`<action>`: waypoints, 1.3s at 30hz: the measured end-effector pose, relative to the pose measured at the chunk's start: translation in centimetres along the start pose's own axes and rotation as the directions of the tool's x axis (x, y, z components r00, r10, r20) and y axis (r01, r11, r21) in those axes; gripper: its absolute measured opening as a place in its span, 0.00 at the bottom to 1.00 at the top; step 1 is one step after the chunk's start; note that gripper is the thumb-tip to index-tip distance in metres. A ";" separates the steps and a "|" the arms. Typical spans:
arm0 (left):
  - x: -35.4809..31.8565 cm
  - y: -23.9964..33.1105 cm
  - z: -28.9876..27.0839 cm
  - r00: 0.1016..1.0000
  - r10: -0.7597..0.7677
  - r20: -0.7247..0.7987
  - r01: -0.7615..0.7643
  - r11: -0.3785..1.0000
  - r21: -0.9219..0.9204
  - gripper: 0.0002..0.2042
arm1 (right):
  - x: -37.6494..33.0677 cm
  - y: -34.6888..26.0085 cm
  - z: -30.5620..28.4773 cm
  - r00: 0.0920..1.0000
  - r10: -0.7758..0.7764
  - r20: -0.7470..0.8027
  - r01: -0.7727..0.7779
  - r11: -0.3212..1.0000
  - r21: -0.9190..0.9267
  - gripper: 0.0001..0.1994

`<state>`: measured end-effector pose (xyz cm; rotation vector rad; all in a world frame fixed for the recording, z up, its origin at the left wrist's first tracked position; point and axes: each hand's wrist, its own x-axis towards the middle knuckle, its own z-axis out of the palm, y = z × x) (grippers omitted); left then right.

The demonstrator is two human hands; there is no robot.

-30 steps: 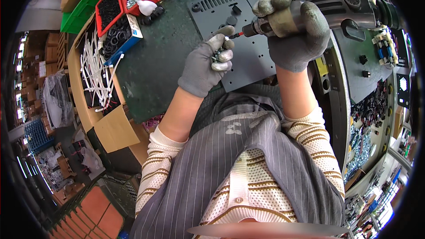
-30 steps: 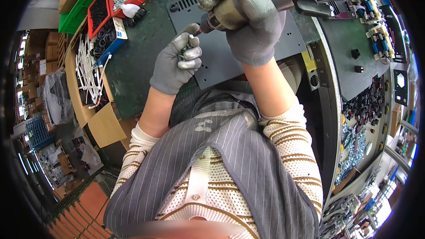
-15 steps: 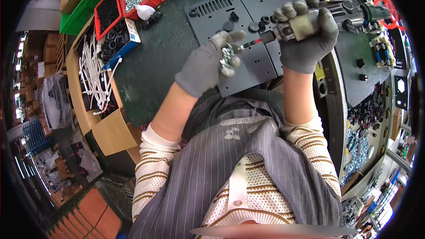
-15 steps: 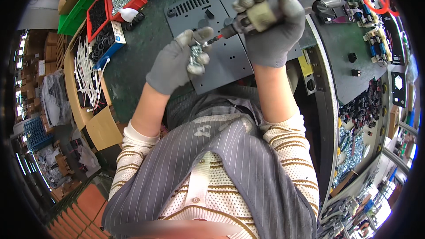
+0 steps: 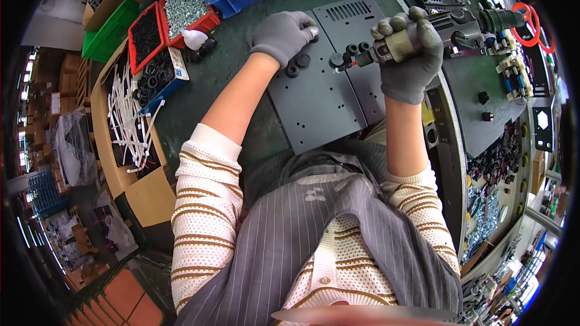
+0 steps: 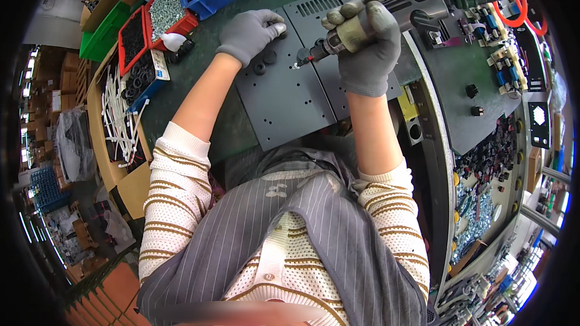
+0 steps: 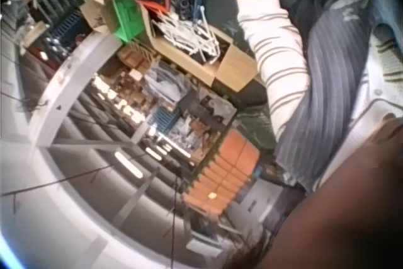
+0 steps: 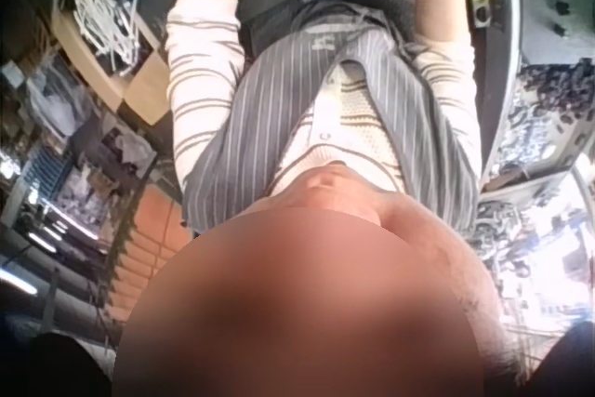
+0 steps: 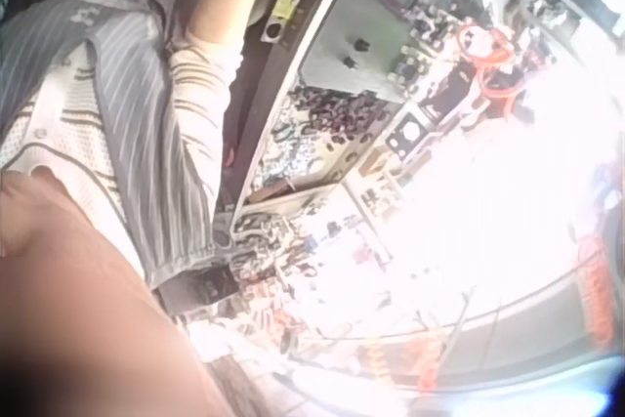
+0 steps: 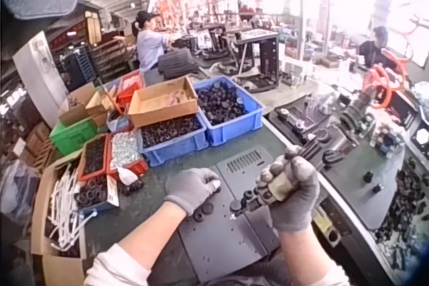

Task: Assembling components onto a black metal housing using an electric screwdriver.

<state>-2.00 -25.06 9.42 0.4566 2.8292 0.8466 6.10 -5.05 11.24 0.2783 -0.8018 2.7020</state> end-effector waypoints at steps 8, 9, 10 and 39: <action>0.1 -2.0 0.4 0.995 0.087 0.039 -0.093 0.981 0.173 0.20 | 4.4 1.4 0.2 0.999 -0.020 -0.033 0.009 0.950 -0.311 0.16; 0.2 -2.2 0.3 0.993 0.121 -0.009 -0.118 0.982 0.146 0.20 | 5.0 1.9 0.3 1.000 -0.024 -0.013 0.018 0.941 -0.338 0.16; 0.5 -2.3 0.2 0.994 0.073 -0.076 -0.065 0.992 0.106 0.20 | 5.7 2.4 0.4 0.999 -0.037 0.023 0.043 0.931 -0.361 0.16; 1.2 -2.8 1.6 0.986 0.057 -0.159 -0.056 0.998 0.010 0.18 | 11.2 11.2 2.3 0.965 0.256 0.065 -0.164 0.773 -0.612 0.17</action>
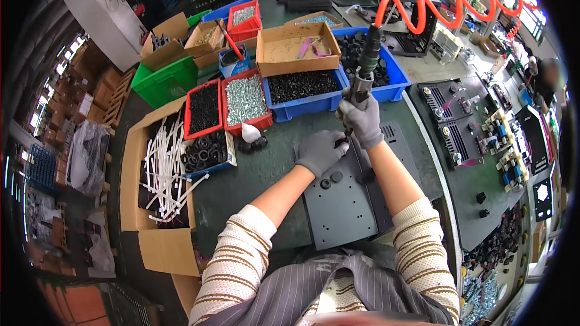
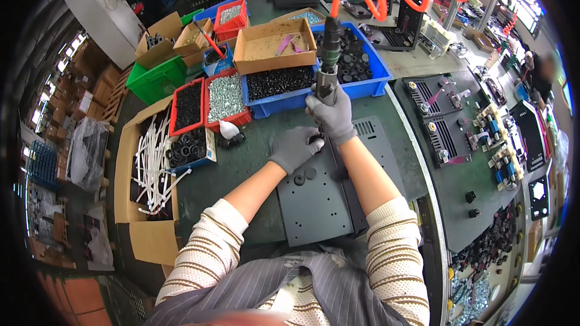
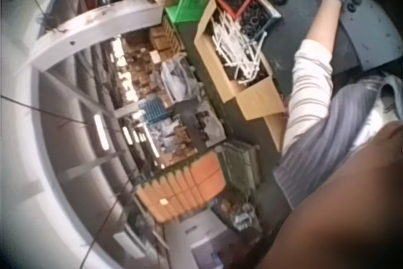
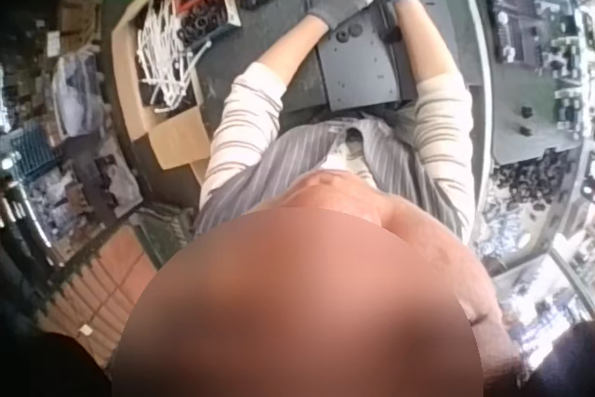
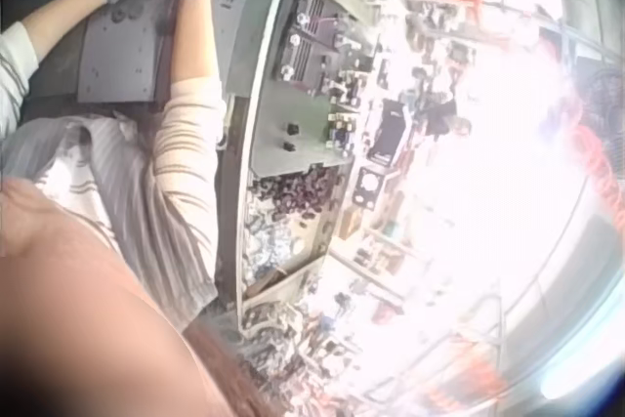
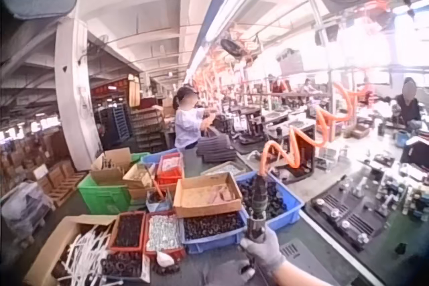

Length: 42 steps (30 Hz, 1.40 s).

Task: Assembling components onto a black metal housing using an electric screwdriver.

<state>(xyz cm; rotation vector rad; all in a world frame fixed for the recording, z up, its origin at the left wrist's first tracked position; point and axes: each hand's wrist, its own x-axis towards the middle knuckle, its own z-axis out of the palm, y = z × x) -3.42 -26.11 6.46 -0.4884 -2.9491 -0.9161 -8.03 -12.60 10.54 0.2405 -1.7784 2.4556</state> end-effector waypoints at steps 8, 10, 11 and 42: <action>0.4 -0.2 0.1 0.996 -0.018 0.087 0.011 0.997 0.081 0.19 | 0.3 0.2 0.6 0.993 -0.010 0.121 0.013 1.000 -0.019 0.12; 0.4 0.2 -0.3 0.990 -0.066 0.127 0.053 0.994 0.096 0.17 | 0.3 0.3 0.7 0.989 -0.007 0.149 0.016 0.998 -0.060 0.12; 0.3 0.5 -0.5 0.982 -0.102 0.161 0.086 0.991 0.106 0.16 | 0.3 0.4 0.7 0.989 0.026 0.147 -0.012 0.995 -0.094 0.12; -7.3 2.1 -2.5 0.918 -0.144 0.370 0.366 -0.053 -0.929 0.14 | -16.2 -8.1 -3.1 0.954 -0.136 -0.268 0.231 0.901 0.366 0.20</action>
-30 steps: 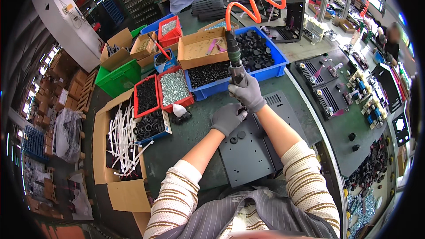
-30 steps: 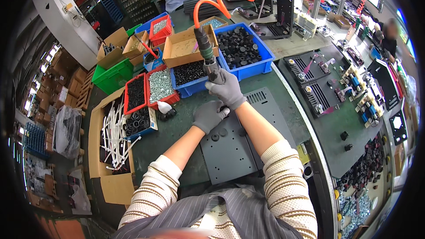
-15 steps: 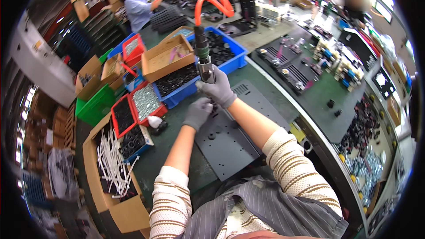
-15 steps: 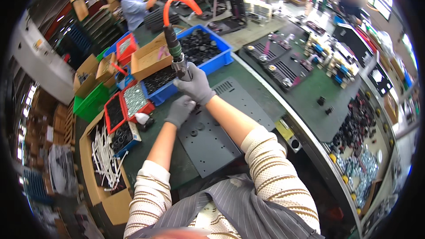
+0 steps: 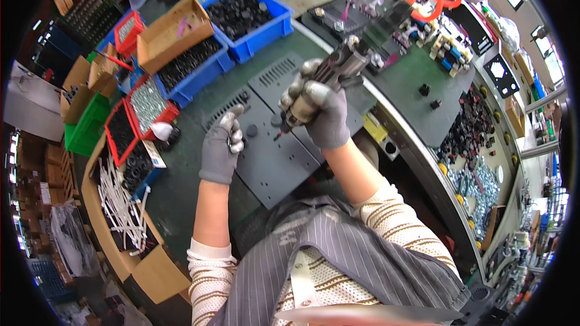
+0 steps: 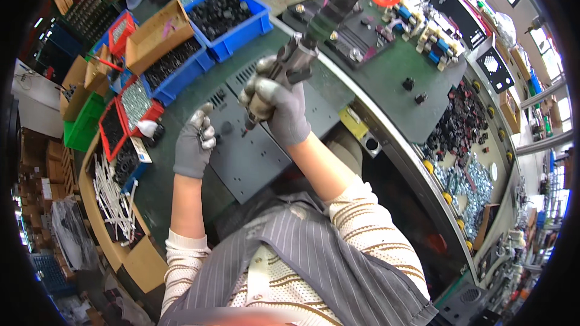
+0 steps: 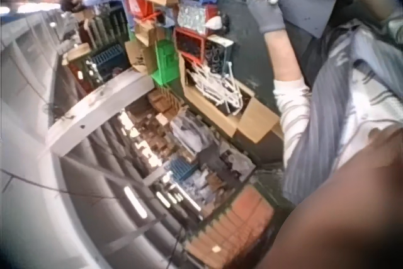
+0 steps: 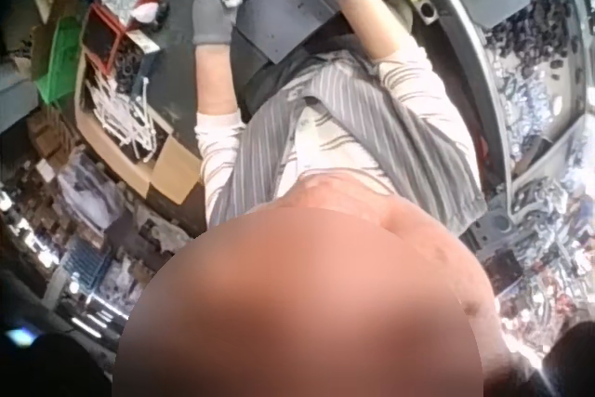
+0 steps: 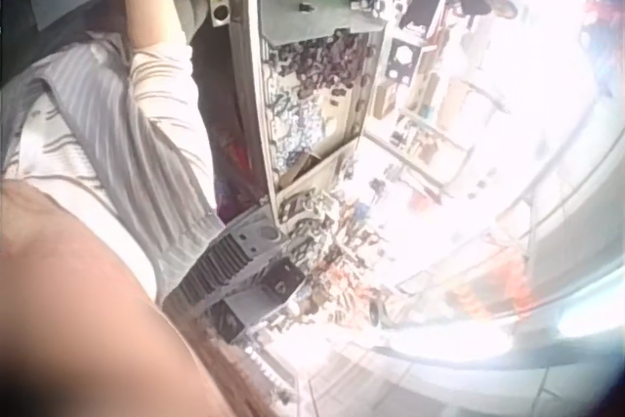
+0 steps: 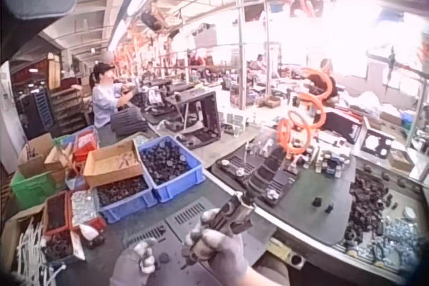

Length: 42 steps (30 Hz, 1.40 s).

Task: Assembling components onto a black metal housing using an electric screwdriver.

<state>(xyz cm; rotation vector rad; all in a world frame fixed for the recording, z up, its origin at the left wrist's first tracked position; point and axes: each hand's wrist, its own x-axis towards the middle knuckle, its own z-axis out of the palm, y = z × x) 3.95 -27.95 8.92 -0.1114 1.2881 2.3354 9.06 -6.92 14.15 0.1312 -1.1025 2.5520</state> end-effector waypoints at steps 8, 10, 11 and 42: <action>-3.7 -4.3 1.5 0.944 -0.193 0.267 0.292 0.865 -0.407 0.15 | -0.3 -0.3 -1.4 0.952 -0.176 0.250 0.129 0.973 0.191 0.19; -4.1 -4.6 1.7 0.940 -0.191 0.281 0.303 0.847 -0.437 0.15 | -0.2 -0.3 -1.5 0.927 -0.212 0.308 0.151 0.966 0.211 0.19; -4.2 -4.7 1.9 0.936 -0.183 0.301 0.308 0.837 -0.451 0.15 | -0.2 -0.2 -1.5 0.933 -0.211 0.292 0.157 0.968 0.197 0.19; 3.9 -1.8 3.3 0.936 0.108 0.334 -0.309 -0.198 0.930 0.15 | 2.2 -1.2 -6.1 0.994 -0.100 0.045 0.087 0.970 0.225 0.15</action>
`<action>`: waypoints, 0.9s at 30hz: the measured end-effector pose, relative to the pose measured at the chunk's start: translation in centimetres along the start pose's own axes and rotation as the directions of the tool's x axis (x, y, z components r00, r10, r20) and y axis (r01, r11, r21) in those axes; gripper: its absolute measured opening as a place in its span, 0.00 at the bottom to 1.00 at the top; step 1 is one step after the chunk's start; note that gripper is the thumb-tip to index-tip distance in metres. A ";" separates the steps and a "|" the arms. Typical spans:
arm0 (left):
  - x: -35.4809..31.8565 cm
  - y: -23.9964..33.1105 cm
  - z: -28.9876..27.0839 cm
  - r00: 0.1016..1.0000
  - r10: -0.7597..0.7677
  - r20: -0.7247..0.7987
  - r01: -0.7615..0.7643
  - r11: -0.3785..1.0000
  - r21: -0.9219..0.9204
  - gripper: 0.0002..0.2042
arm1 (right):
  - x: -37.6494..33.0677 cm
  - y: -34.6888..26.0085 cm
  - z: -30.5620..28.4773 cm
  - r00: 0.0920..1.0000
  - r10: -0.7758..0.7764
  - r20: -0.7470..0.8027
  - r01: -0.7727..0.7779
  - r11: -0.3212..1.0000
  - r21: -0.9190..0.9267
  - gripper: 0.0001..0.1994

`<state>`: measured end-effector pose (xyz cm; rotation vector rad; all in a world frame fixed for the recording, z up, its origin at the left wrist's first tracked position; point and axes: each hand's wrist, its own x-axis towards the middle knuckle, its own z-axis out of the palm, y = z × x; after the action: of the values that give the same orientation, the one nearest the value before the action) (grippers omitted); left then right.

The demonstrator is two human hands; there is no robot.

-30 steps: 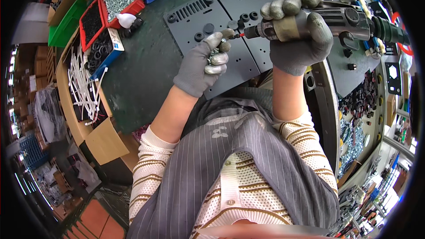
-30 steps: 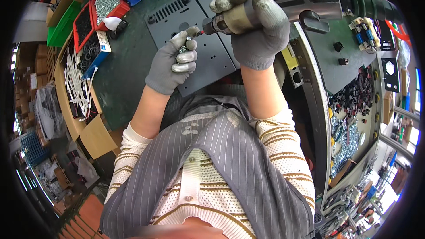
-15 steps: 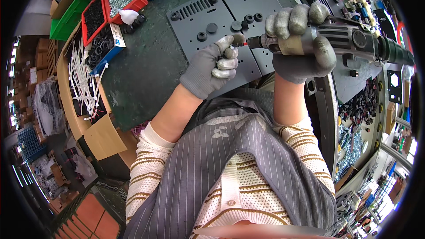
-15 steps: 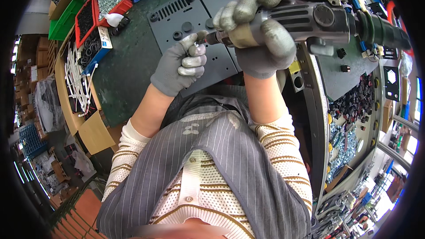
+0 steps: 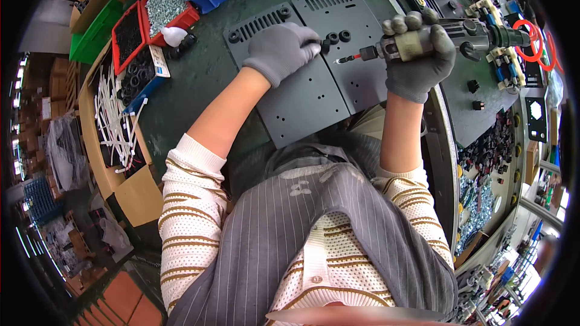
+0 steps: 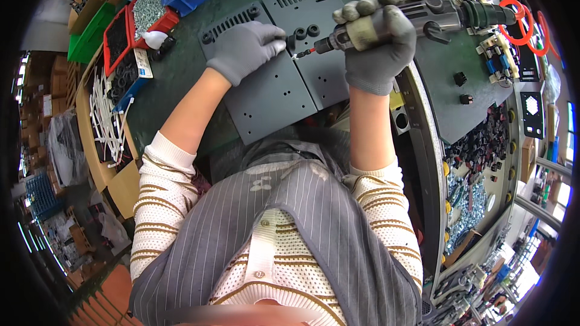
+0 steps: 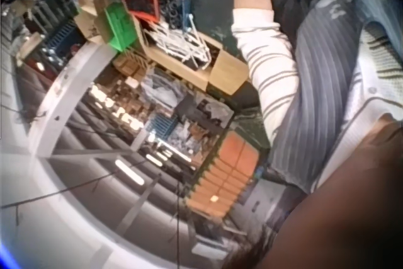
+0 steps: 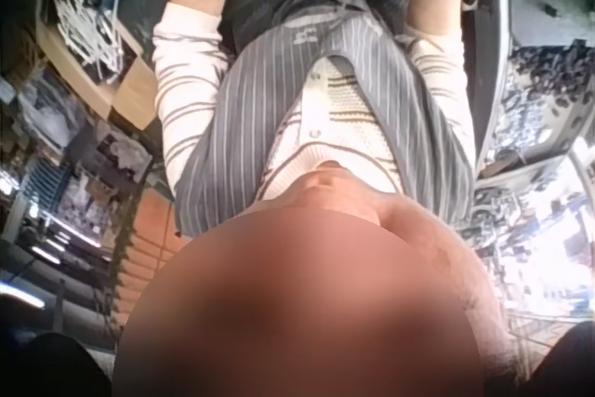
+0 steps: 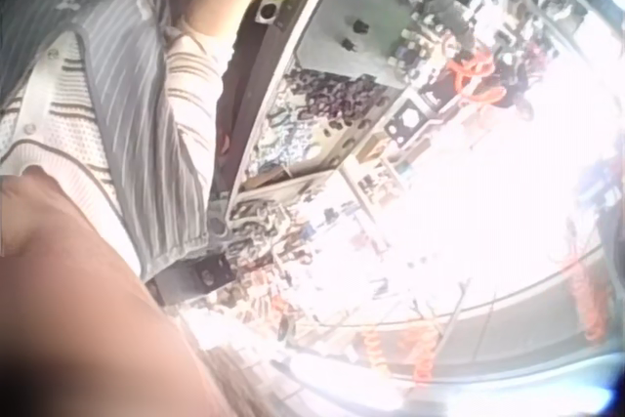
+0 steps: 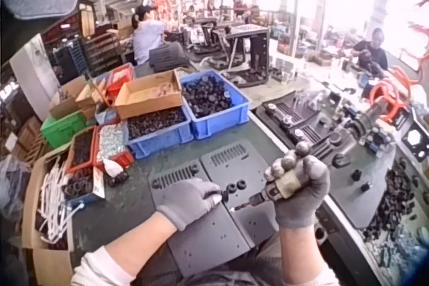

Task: Assembling components onto a black metal housing using an electric screwdriver.

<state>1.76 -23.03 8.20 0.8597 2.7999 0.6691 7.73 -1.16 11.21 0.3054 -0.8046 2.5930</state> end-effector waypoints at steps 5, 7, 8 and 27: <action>2.0 -0.6 -0.8 0.982 -0.178 -0.068 0.180 0.983 0.024 0.17 | 1.0 1.0 -0.2 0.999 0.029 0.040 -0.029 1.000 -0.004 0.16; 2.0 -0.9 -1.0 0.984 -0.177 -0.019 0.177 0.983 -0.041 0.17 | 1.7 1.4 -0.3 0.998 0.035 0.054 -0.033 0.999 -0.030 0.18; 1.9 -1.0 -0.9 0.996 -0.091 -0.001 0.091 0.996 0.004 0.17 | 2.0 1.6 -0.3 0.999 0.023 0.033 -0.019 0.995 -0.100 0.18; 7.1 -3.9 -1.4 0.984 -0.175 0.011 0.174 0.983 0.050 0.17 | 12.1 10.5 1.7 0.996 0.008 0.090 0.040 0.852 -0.522 0.15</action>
<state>-6.39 -22.47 7.72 0.6134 2.8458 0.5667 -7.56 -6.22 11.28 0.2591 -1.4875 2.2354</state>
